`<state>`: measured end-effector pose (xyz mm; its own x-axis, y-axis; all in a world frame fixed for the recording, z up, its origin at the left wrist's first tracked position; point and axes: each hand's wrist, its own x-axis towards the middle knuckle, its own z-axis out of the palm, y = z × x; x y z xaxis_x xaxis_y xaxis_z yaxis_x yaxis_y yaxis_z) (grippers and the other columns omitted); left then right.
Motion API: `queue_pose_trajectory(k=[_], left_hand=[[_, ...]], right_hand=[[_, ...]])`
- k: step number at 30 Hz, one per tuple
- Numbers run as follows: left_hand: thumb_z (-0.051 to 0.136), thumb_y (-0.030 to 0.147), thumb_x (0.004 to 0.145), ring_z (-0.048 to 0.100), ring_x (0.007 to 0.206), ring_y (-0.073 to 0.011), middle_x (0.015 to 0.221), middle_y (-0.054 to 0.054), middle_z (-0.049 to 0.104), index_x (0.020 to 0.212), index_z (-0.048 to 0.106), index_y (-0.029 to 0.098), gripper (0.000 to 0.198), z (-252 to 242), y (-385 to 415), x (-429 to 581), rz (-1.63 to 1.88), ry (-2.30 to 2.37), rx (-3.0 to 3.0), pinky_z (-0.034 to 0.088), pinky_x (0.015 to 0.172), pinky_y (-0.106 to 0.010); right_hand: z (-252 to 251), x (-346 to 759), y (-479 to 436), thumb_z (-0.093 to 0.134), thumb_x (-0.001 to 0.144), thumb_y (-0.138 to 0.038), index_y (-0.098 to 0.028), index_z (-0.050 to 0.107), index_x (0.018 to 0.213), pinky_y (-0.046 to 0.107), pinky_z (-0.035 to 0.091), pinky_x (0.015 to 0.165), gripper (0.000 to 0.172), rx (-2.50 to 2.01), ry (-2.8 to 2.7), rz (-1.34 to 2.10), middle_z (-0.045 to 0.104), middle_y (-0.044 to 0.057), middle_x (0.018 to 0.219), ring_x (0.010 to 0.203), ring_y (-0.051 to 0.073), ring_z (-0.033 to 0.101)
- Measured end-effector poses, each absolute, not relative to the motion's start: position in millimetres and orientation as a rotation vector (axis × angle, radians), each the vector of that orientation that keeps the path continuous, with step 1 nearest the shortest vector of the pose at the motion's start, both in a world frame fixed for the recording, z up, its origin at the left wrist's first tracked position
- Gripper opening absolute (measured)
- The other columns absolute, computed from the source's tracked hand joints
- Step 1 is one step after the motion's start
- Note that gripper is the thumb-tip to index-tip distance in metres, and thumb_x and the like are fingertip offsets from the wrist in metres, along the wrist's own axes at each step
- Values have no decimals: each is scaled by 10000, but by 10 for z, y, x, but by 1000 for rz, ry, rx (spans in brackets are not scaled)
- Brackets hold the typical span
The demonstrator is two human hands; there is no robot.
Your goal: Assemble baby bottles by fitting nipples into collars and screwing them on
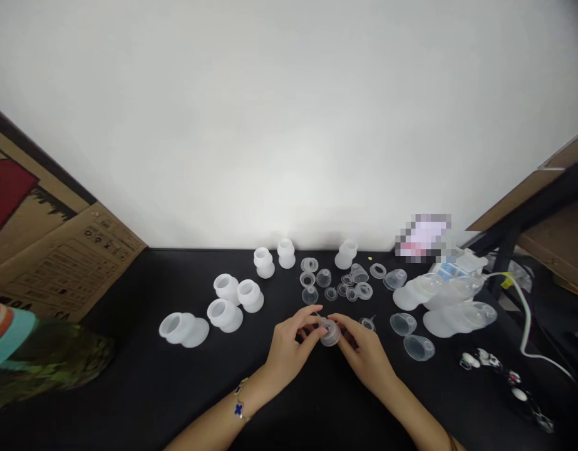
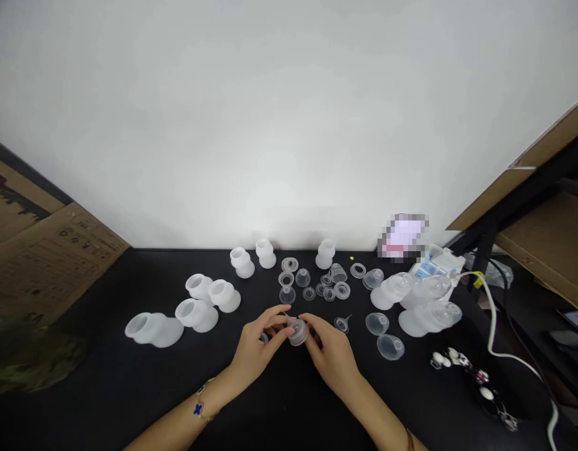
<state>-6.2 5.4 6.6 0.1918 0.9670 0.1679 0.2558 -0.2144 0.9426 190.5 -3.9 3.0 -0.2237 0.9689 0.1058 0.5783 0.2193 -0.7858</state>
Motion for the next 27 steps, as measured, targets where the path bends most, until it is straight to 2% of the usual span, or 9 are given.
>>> queue_pose_trajectory(k=[4, 7, 11, 16, 21, 24, 27], left_hand=[[656, 346, 922, 672, 678, -132, 1125, -27, 764, 1124, 706, 253, 228, 57, 54, -68, 1088, 1228, 1662, 541, 655, -242], [656, 352, 923, 687, 698, -149, 1110, -32, 771, 1121, 707, 247, 230, 65, 53, -63, 1086, 1252, 1655, 533, 652, -246], [670, 357, 911, 714, 741, -172, 1041, -28, 791, 1123, 701, 248, 241, 93, 63, -62, 1092, 1265, 1609, 535, 655, -247], [742, 390, 843, 683, 664, -172, 910, -27, 805, 1080, 740, 236, 284, 105, 82, -80, 1103, 1281, 1591, 543, 648, -269], [767, 363, 807, 647, 642, -160, 794, -16, 781, 1000, 769, 228, 235, 97, 90, -86, 1120, 1290, 1576, 526, 639, -260], [783, 359, 787, 632, 622, -149, 716, 1, 744, 935, 753, 211, 212, 96, 99, -75, 1099, 1268, 1528, 504, 625, -242], [736, 391, 829, 634, 613, -147, 668, 2, 714, 833, 710, 188, 206, 94, 123, -62, 1088, 1231, 1411, 489, 613, -233]], right_hand=[[25, 1904, -38, 533, 930, -290, -223, 643, 1223, 268, 528, 571, 320, -1428, -1889, 829, 757, 61, 1015, 635, 163, 664], [23, 1898, -39, 540, 915, -264, -221, 631, 1242, 267, 527, 569, 342, -1421, -1902, 824, 751, 63, 1031, 610, 151, 644], [31, 1890, -45, 552, 913, -273, -226, 620, 1263, 263, 528, 564, 360, -1420, -1900, 820, 744, 65, 1039, 599, 143, 632], [49, 1887, -50, 592, 903, -312, -244, 609, 1291, 257, 532, 570, 394, -1406, -1898, 835, 732, 53, 1031, 592, 133, 618], [69, 1878, -51, 612, 897, -352, -237, 608, 1297, 247, 519, 546, 416, -1391, -1920, 867, 727, 47, 1004, 550, 119, 595], [89, 1879, -57, 578, 929, -372, -224, 624, 1269, 246, 509, 547, 374, -1387, -1930, 886, 732, 46, 968, 562, 127, 605], [115, 1882, -61, 514, 975, -367, -213, 651, 1218, 253, 502, 562, 319, -1358, -1960, 894, 742, 51, 943, 602, 148, 630]])
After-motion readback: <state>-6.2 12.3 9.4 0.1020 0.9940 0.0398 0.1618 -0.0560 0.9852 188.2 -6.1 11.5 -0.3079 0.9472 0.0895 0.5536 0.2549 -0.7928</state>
